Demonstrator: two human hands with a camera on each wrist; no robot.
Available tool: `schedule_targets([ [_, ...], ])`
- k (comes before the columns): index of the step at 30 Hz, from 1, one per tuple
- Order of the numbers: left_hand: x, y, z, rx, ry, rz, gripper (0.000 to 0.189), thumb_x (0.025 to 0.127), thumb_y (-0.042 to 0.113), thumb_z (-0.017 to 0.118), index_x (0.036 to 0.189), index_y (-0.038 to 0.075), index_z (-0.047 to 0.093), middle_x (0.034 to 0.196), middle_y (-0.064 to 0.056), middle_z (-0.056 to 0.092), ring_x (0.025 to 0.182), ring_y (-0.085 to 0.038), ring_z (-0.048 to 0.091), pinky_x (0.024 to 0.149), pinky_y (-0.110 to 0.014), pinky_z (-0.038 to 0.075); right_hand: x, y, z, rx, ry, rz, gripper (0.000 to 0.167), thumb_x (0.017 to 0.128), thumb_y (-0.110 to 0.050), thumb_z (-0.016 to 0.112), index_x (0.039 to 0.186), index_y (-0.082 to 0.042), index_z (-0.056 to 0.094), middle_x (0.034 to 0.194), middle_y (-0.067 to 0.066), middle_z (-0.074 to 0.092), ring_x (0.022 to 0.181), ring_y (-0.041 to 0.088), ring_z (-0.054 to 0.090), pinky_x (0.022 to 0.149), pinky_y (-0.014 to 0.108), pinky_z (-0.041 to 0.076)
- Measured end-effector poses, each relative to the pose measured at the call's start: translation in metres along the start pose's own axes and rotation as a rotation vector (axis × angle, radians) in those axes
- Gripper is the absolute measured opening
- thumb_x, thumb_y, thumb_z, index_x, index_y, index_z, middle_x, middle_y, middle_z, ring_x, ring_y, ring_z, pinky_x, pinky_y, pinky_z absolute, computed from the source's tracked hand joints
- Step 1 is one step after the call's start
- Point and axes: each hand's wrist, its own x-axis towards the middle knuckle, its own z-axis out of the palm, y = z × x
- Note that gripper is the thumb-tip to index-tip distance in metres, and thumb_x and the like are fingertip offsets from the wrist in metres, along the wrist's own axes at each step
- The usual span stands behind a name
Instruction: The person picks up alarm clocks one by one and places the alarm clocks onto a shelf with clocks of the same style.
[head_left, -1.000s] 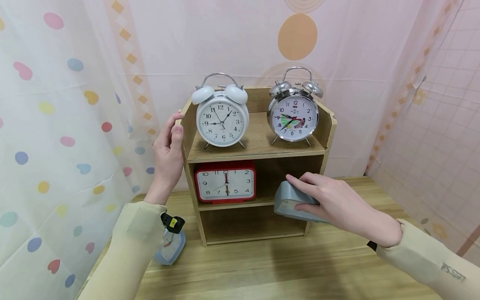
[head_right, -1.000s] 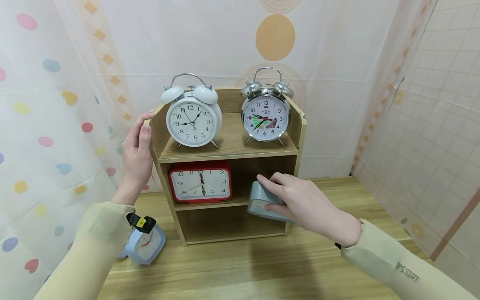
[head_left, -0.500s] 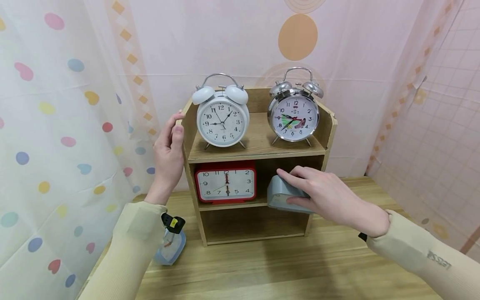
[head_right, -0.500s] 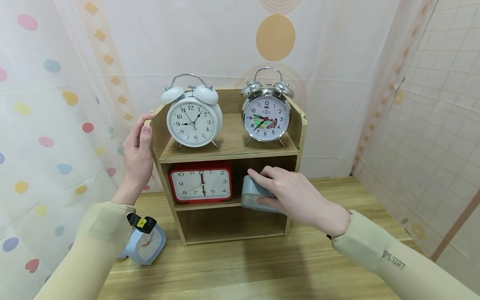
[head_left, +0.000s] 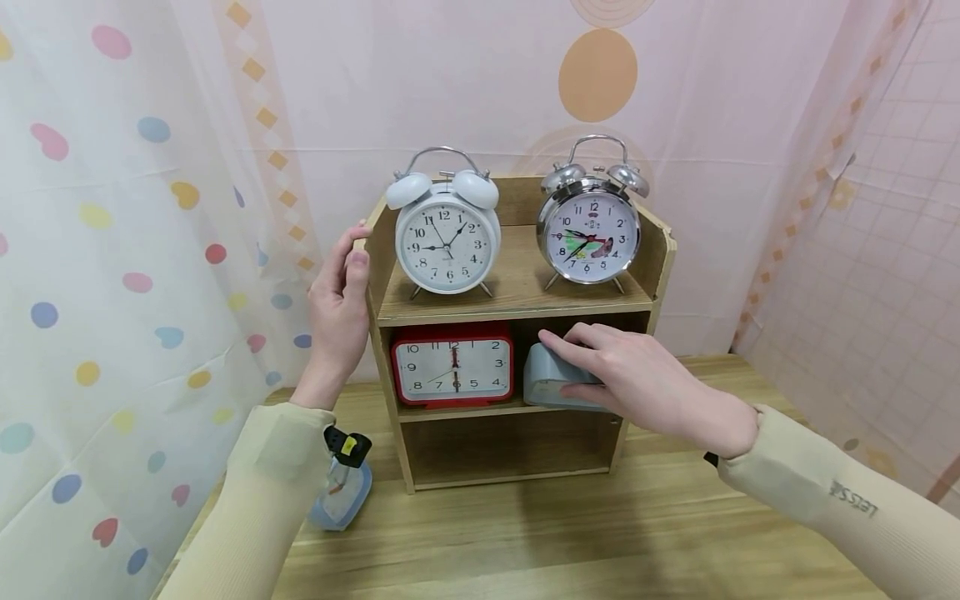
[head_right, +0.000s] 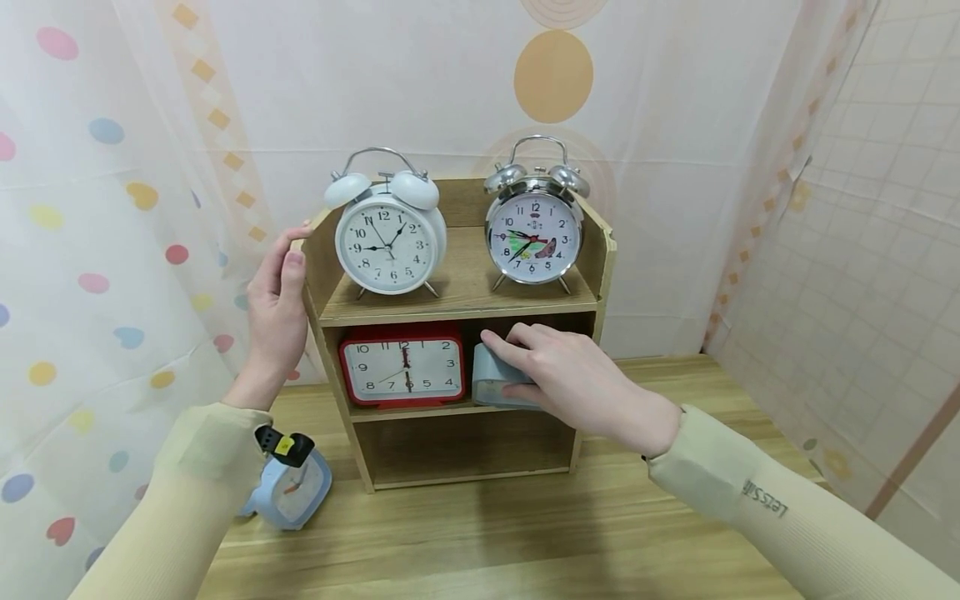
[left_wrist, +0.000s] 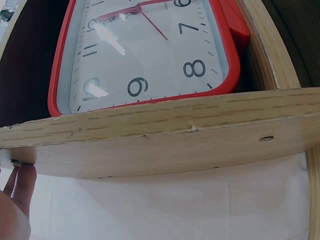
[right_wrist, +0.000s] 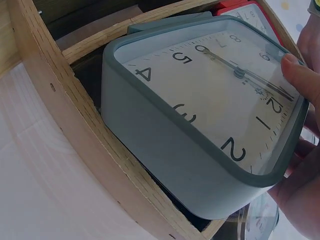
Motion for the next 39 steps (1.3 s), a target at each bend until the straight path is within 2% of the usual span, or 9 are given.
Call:
schedule_targets([
  [6, -0.001, 0.001, 0.000, 0.005, -0.005, 0.007, 0.034, 0.110, 0.025, 0.049, 0.140, 0.015, 0.063, 0.075, 0.013, 0.034, 0.069, -0.007, 0.032, 0.069, -0.024, 0.029, 0.004, 0.000, 0.002, 0.008, -0.004, -0.014, 0.065, 0.082, -0.028, 0.090, 0.141, -0.011, 0.067, 0.101, -0.002, 0.068, 0.079, 0.008, 0.059, 0.064, 0.027, 0.052],
  [15, -0.001, 0.001, -0.001, 0.016, 0.001, 0.000, 0.035, 0.110, 0.026, 0.049, 0.140, 0.016, 0.064, 0.076, 0.010, 0.035, 0.070, -0.008, 0.033, 0.068, -0.024, 0.029, 0.014, -0.002, 0.003, 0.003, -0.010, -0.020, 0.066, 0.083, -0.030, 0.089, 0.142, -0.012, 0.066, 0.106, -0.001, 0.070, 0.082, 0.009, 0.062, 0.068, 0.029, 0.054],
  [17, -0.001, 0.000, -0.001, 0.016, -0.001, -0.007, 0.035, 0.111, 0.026, 0.049, 0.141, 0.016, 0.063, 0.088, 0.009, 0.057, 0.082, -0.003, 0.050, 0.077, -0.019, 0.037, 0.015, -0.002, 0.004, -0.006, -0.011, -0.021, 0.065, 0.083, -0.030, 0.089, 0.142, -0.012, 0.066, 0.105, -0.001, 0.070, 0.082, 0.009, 0.062, 0.068, 0.029, 0.055],
  [19, 0.000, -0.001, -0.001, 0.015, -0.006, -0.011, 0.035, 0.111, 0.026, 0.049, 0.142, 0.015, 0.062, 0.117, 0.002, 0.071, 0.109, -0.004, 0.061, 0.091, -0.017, 0.041, 0.016, -0.001, 0.005, -0.014, -0.014, -0.021, 0.065, 0.084, -0.030, 0.089, 0.142, -0.011, 0.066, 0.104, -0.001, 0.070, 0.082, 0.010, 0.062, 0.069, 0.029, 0.055],
  [22, 0.000, -0.001, -0.002, 0.015, -0.012, -0.011, 0.036, 0.111, 0.025, 0.048, 0.142, 0.012, 0.061, 0.157, -0.001, 0.058, 0.148, -0.010, 0.050, 0.112, -0.017, 0.039, 0.017, 0.000, 0.006, -0.019, -0.020, -0.023, 0.064, 0.084, -0.031, 0.088, 0.142, -0.011, 0.066, 0.103, -0.001, 0.069, 0.082, 0.009, 0.062, 0.069, 0.029, 0.055],
  [28, -0.001, 0.000, -0.002, 0.013, -0.014, -0.007, 0.036, 0.111, 0.024, 0.048, 0.142, 0.012, 0.061, 0.158, -0.004, 0.057, 0.145, -0.016, 0.051, 0.107, -0.018, 0.039, 0.018, 0.001, 0.008, -0.025, -0.024, -0.030, 0.063, 0.084, -0.031, 0.088, 0.141, -0.012, 0.067, 0.103, -0.002, 0.069, 0.082, 0.009, 0.062, 0.069, 0.029, 0.055],
  [35, 0.000, -0.001, -0.001, -0.001, -0.014, -0.002, 0.036, 0.111, 0.023, 0.049, 0.142, 0.010, 0.060, 0.158, -0.004, 0.058, 0.143, -0.011, 0.052, 0.105, -0.018, 0.039, 0.016, 0.005, 0.011, -0.026, -0.030, -0.034, 0.062, 0.084, -0.030, 0.088, 0.140, -0.012, 0.068, 0.103, -0.001, 0.070, 0.084, 0.010, 0.063, 0.069, 0.029, 0.056],
  [37, 0.000, 0.000, -0.001, -0.004, -0.012, -0.003, 0.036, 0.111, 0.023, 0.049, 0.142, 0.010, 0.061, 0.158, -0.005, 0.058, 0.136, -0.005, 0.053, 0.102, -0.019, 0.038, 0.016, 0.006, 0.013, -0.024, -0.031, -0.035, 0.062, 0.084, -0.030, 0.089, 0.140, -0.011, 0.068, 0.103, -0.001, 0.070, 0.084, 0.010, 0.063, 0.069, 0.030, 0.056],
  [39, 0.000, 0.000, -0.001, -0.004, -0.011, -0.001, 0.036, 0.111, 0.023, 0.049, 0.142, 0.010, 0.061, 0.156, -0.006, 0.058, 0.116, 0.000, 0.054, 0.094, -0.019, 0.037, 0.016, 0.008, 0.014, -0.019, -0.032, -0.035, 0.062, 0.084, -0.029, 0.089, 0.139, -0.011, 0.068, 0.102, 0.000, 0.069, 0.083, 0.010, 0.062, 0.069, 0.030, 0.056],
])
